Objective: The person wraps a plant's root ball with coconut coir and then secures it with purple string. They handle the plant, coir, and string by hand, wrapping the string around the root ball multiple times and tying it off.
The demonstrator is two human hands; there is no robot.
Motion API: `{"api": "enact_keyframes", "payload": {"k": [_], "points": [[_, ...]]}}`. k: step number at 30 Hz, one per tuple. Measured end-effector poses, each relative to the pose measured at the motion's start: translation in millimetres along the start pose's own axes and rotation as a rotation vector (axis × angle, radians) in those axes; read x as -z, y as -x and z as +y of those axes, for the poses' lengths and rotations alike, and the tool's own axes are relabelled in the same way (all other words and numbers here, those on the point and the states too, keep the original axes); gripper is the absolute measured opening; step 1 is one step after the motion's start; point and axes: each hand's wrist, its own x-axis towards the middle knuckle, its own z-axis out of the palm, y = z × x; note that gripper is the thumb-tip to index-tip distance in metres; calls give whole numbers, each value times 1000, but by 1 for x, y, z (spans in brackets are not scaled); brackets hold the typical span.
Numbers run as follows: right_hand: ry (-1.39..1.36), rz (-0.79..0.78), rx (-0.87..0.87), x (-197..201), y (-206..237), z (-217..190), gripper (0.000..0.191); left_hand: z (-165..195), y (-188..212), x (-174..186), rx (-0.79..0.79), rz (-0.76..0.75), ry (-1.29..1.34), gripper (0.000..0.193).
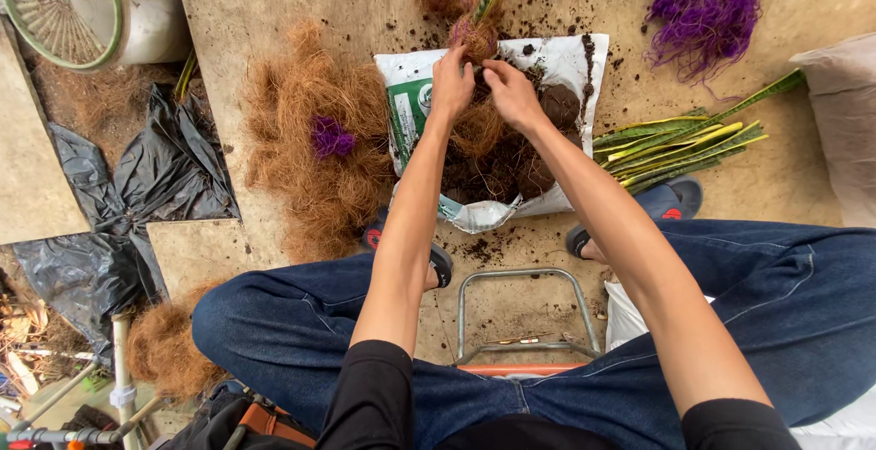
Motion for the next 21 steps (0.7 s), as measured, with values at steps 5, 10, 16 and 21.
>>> {"api": "enact_keyframes", "payload": {"k": [5, 10, 16, 21], "points": [[28, 164, 41, 2, 9, 48, 32, -16, 34, -15, 46, 101, -9, 43], [110, 175, 180, -1, 14, 82, 26, -39, 64, -30, 53, 138, -46, 43], [258, 157, 228, -2, 23, 85, 32, -45, 94, -37, -11, 269, -227, 40], [198, 178, 126, 2, 9, 74, 28, -43, 84, -33, -52, 275, -249, 41]]}}
